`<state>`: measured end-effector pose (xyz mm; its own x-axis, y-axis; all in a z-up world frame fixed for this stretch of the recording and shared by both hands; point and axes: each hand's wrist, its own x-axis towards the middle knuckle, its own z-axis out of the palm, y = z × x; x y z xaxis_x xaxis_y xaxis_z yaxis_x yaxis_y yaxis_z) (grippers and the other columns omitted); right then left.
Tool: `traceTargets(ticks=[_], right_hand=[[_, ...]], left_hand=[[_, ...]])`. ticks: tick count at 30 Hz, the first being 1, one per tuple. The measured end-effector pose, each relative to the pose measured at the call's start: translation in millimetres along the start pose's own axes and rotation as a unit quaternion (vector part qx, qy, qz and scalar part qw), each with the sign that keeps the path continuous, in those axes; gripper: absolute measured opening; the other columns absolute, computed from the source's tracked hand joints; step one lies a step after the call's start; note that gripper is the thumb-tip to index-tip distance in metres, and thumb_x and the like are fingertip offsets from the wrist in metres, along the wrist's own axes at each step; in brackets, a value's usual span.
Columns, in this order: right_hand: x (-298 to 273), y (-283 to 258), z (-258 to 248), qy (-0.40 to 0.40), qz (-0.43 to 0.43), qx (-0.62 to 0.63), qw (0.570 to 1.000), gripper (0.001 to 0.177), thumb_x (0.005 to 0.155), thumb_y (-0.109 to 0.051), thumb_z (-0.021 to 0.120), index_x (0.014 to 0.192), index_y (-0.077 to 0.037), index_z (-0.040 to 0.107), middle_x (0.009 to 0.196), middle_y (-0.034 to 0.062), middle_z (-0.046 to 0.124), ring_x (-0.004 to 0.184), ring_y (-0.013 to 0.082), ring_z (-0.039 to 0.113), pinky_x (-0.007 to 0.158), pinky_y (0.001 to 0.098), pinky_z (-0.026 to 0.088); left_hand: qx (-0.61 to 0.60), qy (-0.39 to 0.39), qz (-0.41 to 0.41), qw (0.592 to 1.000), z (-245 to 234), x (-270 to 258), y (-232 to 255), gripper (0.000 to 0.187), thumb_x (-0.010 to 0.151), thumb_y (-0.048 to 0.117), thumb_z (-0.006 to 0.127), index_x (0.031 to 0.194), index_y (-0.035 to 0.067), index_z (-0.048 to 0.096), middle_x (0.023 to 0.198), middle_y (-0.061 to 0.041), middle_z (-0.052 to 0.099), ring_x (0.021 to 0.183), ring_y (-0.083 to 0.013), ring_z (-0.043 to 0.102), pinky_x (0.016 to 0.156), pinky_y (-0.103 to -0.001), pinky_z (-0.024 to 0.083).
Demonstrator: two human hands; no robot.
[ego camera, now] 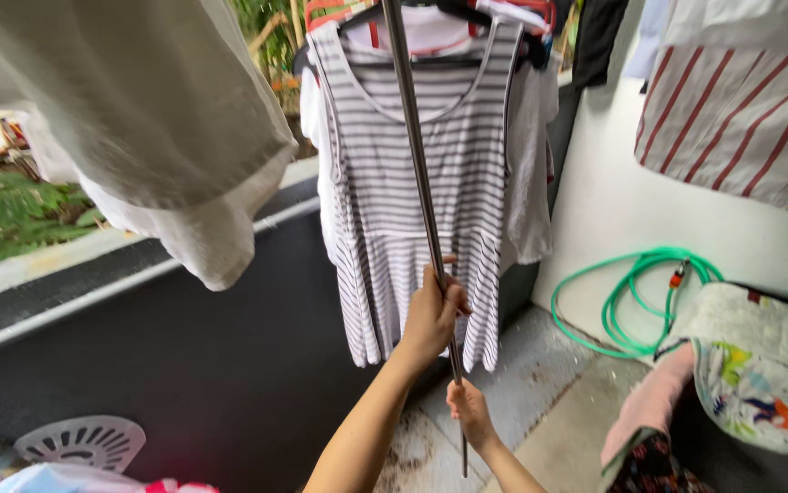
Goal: The person hangs clothes and towels on a drying rack by hand and using a reached-hook tool to lift hangers onto the upper bar.
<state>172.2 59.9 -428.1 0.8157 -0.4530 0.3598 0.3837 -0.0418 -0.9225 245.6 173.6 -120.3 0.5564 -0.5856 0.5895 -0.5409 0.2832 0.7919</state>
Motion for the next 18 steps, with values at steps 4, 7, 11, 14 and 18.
traceTargets(ticks=[4, 7, 11, 14, 18], right_hand=[[-40.8, -3.8, -23.5, 0.076, -0.023, -0.137, 0.987, 0.054, 0.097, -0.063, 0.052, 0.089, -0.010, 0.056, 0.068, -0.0062, 0.050, 0.059, 0.0039, 0.048, 0.054, 0.0216, 0.040], [-52.0, -16.3, -17.9, 0.145, 0.003, -0.032, 0.989, 0.043, 0.101, -0.051, 0.052, 0.112, -0.010, 0.056, 0.088, -0.0107, 0.050, 0.069, 0.0026, 0.042, 0.057, 0.0213, 0.033], [-54.0, -32.7, -10.7, 0.151, 0.070, -0.046, 0.985, 0.042, 0.103, -0.049, 0.042, 0.125, -0.018, 0.060, 0.079, -0.0122, 0.047, 0.063, 0.0011, 0.039, 0.053, 0.0205, 0.030], [-41.4, -22.6, -15.9, 0.150, 0.100, -0.066, 0.981, 0.043, 0.107, -0.048, 0.038, 0.100, -0.013, 0.062, 0.062, -0.0095, 0.040, 0.052, 0.0020, 0.033, 0.046, 0.0218, 0.024], [-20.2, 5.7, -26.8, 0.129, 0.090, 0.016, 0.987, 0.047, 0.111, -0.046, 0.040, 0.081, -0.012, 0.051, 0.060, -0.0082, 0.039, 0.047, 0.0029, 0.030, 0.042, 0.0233, 0.020]], left_hand=[[-0.015, -0.071, -0.092, 0.993, 37.3, -61.0, -53.3, 0.026, 0.104, 0.015, 0.052, 0.126, 0.004, 0.050, 0.080, -0.011, 0.071, 0.075, -0.0256, 0.075, 0.070, -0.038, 0.058], [0.031, -0.108, -0.103, 0.988, 64.4, -100.8, -94.3, 0.017, 0.101, 0.015, 0.058, 0.114, 0.003, 0.055, 0.085, -0.012, 0.075, 0.082, -0.0274, 0.076, 0.072, -0.039, 0.057], [0.044, -0.112, -0.141, 0.983, 72.7, -119.2, -130.7, 0.016, 0.097, 0.016, 0.062, 0.105, 0.003, 0.056, 0.084, -0.013, 0.076, 0.081, -0.0299, 0.075, 0.072, -0.040, 0.057], [0.034, -0.105, -0.165, 0.980, 68.8, -102.4, -142.5, 0.016, 0.095, 0.017, 0.064, 0.101, 0.003, 0.057, 0.081, -0.013, 0.075, 0.077, -0.0296, 0.076, 0.071, -0.039, 0.058], [0.044, -0.088, -0.153, 0.983, 63.6, -81.7, -146.6, 0.019, 0.092, 0.019, 0.068, 0.097, 0.002, 0.059, 0.080, -0.014, 0.075, 0.074, -0.0304, 0.076, 0.068, -0.038, 0.058]])
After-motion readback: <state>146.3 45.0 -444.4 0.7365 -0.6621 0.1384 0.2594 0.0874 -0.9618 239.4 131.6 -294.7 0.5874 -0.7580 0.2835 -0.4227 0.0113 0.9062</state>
